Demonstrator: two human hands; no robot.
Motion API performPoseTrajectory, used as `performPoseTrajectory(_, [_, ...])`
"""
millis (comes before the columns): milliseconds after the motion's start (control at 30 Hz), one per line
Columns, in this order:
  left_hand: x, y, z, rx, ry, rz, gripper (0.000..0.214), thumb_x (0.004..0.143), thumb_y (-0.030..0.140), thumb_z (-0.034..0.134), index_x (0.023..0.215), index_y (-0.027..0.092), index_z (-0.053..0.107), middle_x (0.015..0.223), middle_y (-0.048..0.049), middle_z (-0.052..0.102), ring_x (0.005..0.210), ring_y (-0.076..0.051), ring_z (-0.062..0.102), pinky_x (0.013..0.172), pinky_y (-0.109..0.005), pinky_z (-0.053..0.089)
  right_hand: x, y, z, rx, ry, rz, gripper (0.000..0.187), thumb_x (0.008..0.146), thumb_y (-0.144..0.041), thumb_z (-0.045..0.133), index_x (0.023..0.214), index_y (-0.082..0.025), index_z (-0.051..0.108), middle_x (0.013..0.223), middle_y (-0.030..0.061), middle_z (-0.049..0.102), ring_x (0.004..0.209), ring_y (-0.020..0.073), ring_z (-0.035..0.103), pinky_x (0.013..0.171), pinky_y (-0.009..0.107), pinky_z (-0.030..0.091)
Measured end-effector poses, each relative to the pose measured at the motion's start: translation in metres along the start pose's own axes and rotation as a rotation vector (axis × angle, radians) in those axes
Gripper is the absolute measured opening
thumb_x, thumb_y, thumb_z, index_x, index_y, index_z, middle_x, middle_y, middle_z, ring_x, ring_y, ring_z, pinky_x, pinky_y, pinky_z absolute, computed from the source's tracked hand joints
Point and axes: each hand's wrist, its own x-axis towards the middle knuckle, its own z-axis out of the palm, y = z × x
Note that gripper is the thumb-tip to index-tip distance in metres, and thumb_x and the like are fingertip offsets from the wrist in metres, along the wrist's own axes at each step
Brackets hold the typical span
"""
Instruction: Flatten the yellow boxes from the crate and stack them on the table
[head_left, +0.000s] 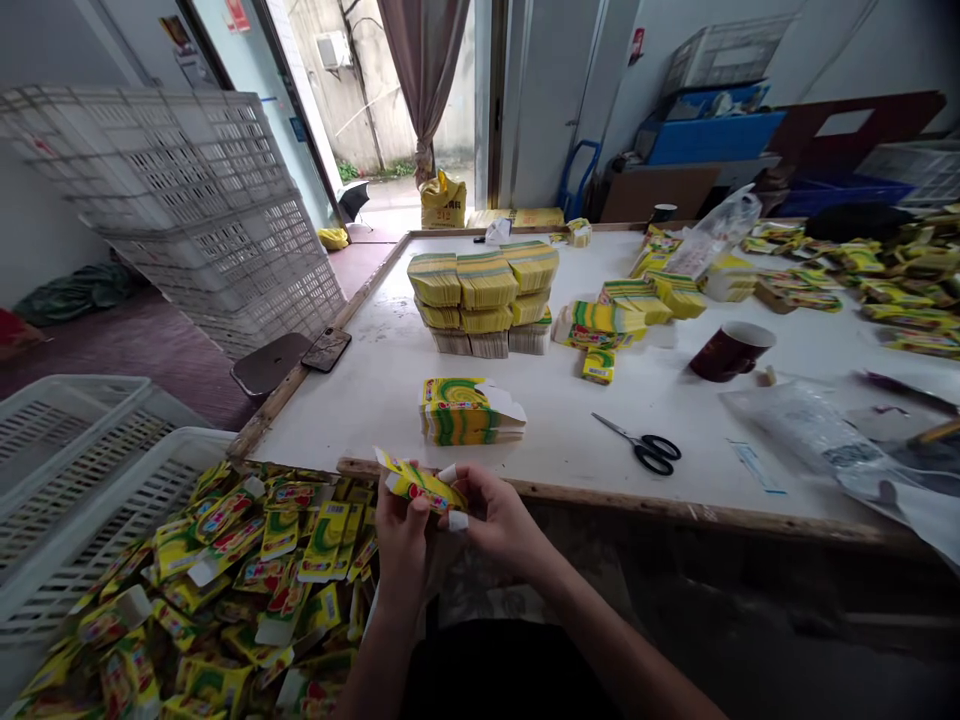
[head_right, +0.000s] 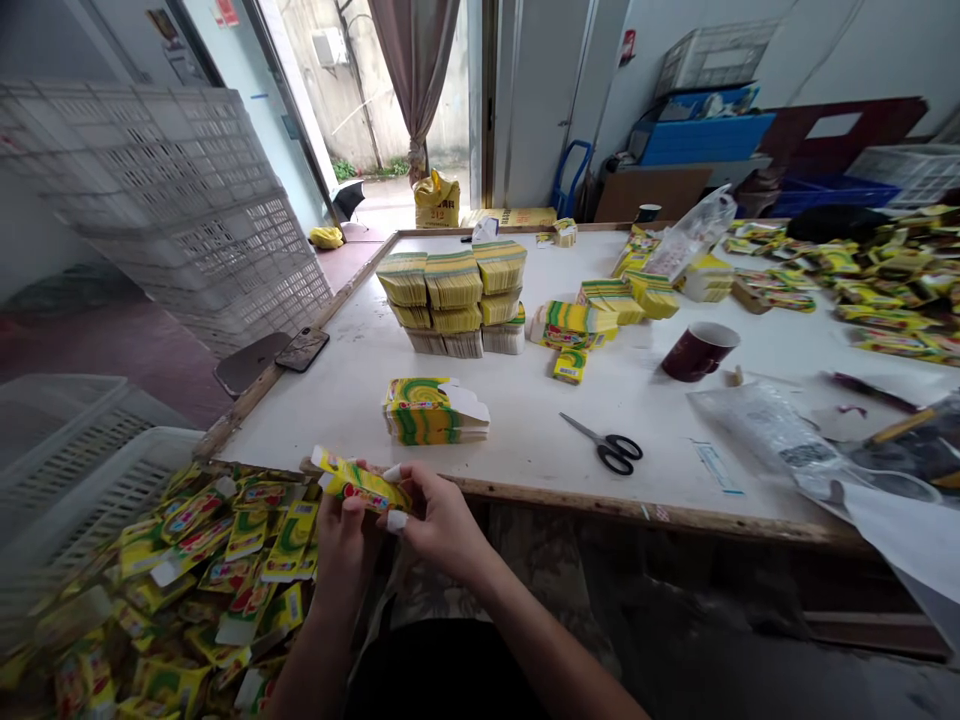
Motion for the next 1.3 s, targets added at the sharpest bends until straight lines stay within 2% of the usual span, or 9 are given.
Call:
performPoseTrajectory(167, [0.002, 0.004, -0.004, -0.121, 0.129, -0.022, 0.033, 0.074, 0.043, 0.071, 0.097, 0.020, 0.064, 0.090, -0.0014, 0.073, 0.086, -0.021, 0.068, 0.081, -0.035, 0.053, -0.002, -0.007, -0.011, -0.295, 0.027, -0.143, 0.017, 0.084, -0.014, 0.054, 0.090, -0.019, 0.070, 0.080, 0.0017, 0.071, 0.072, 0.0178, 0.064, 0.067, 0.026, 0.048])
performPoseTrajectory(367, [0.014, 0.048, -0.034, -0.071, -0.176, -0.045, 0.090, 0.070, 0.086, 0.031, 0.123, 0.019, 0.058, 0.126, -0.0134, 0.063, 0.115, -0.031, 0.058, 0.098, -0.045, 0.046, -0.006, -0.018, -0.039, -0.673, 0.016, -0.379, 0.029, 0.087, -0.009, 0.049, 0.099, -0.025, 0.071, 0.091, 0.0055, 0.073, 0.085, 0.0211, 0.062, 0.080, 0.035, 0.048])
performPoseTrajectory(500, [0.009, 0.065, -0.039, 0.431, -0.491, 0.107, 0.097, 0.052, 0.061, 0.079, 0.135, 0.022, 0.047, 0.133, -0.0127, 0.057, 0.122, -0.035, 0.052, 0.101, -0.043, 0.042, -0.014, -0.023, -0.033, -0.824, -0.122, -0.566, 0.027, 0.089, -0.017, 0.056, 0.104, -0.036, 0.067, 0.095, -0.0016, 0.071, 0.103, 0.0214, 0.056, 0.110, 0.047, 0.026])
performPoseTrajectory(600, [-0.001, 0.059, -0.027, 0.686, -0.535, 0.135, 0.072, 0.066, 0.039, 0.076, 0.130, 0.023, 0.047, 0.118, -0.0090, 0.065, 0.107, -0.030, 0.061, 0.092, -0.041, 0.048, -0.019, -0.017, -0.025, -0.705, 0.082, -0.506, 0.050, 0.084, -0.025, 0.063, 0.131, -0.035, 0.049, 0.131, 0.0052, 0.054, 0.131, 0.0277, 0.037, 0.115, 0.053, 0.017])
performPoseTrajectory(700, [-0.008, 0.046, -0.017, 0.784, -0.441, 0.210, 0.073, 0.071, 0.039, 0.071, 0.133, 0.019, 0.037, 0.113, -0.0120, 0.065, 0.100, -0.030, 0.063, 0.086, -0.041, 0.050, -0.020, -0.011, -0.023, -0.419, 0.307, -0.262, 0.069, 0.085, -0.034, 0.059, 0.145, -0.022, 0.028, 0.146, 0.0152, 0.035, 0.140, 0.0314, 0.023, 0.112, 0.053, 0.026])
performPoseTrajectory(833, [-0.014, 0.033, -0.013, 0.803, -0.464, 0.303, 0.083, 0.072, 0.033, 0.069, 0.141, 0.020, 0.024, 0.125, -0.0151, 0.060, 0.106, -0.031, 0.062, 0.086, -0.039, 0.049, -0.014, -0.011, -0.023, 0.018, 0.034, 0.048, 0.040, 0.093, -0.037, 0.042, 0.126, -0.019, 0.053, 0.122, 0.0106, 0.062, 0.117, 0.0256, 0.056, 0.101, 0.042, 0.043])
performPoseTrajectory(933, [-0.017, 0.030, -0.012, 0.830, -0.471, 0.304, 0.076, 0.070, 0.025, 0.067, 0.137, 0.023, 0.030, 0.116, -0.0114, 0.064, 0.097, -0.029, 0.065, 0.079, -0.036, 0.050, -0.009, -0.013, -0.019, 0.154, -0.015, 0.140, 0.035, 0.089, -0.038, 0.050, 0.113, -0.018, 0.064, 0.105, 0.0071, 0.069, 0.102, 0.0255, 0.063, 0.095, 0.041, 0.047])
performPoseTrajectory(1067, [-0.018, 0.031, -0.008, 0.827, -0.482, 0.288, 0.060, 0.067, 0.019, 0.066, 0.120, 0.024, 0.038, 0.099, -0.0067, 0.067, 0.085, -0.027, 0.066, 0.072, -0.035, 0.051, -0.010, -0.011, -0.014, 0.164, 0.018, 0.134, 0.034, 0.087, -0.036, 0.053, 0.112, -0.017, 0.066, 0.096, 0.0064, 0.072, 0.093, 0.0259, 0.066, 0.089, 0.042, 0.051])
performPoseTrajectory(1300, [-0.014, 0.023, -0.001, 0.710, -0.470, 0.354, 0.075, 0.069, 0.015, 0.062, 0.130, 0.023, 0.019, 0.121, -0.0144, 0.053, 0.109, -0.028, 0.060, 0.086, -0.041, 0.050, -0.023, 0.000, -0.015, -0.309, -0.115, -0.255, 0.054, 0.085, -0.011, 0.050, 0.138, -0.023, 0.047, 0.146, 0.0098, 0.044, 0.136, 0.0236, 0.038, 0.111, 0.039, 0.034])
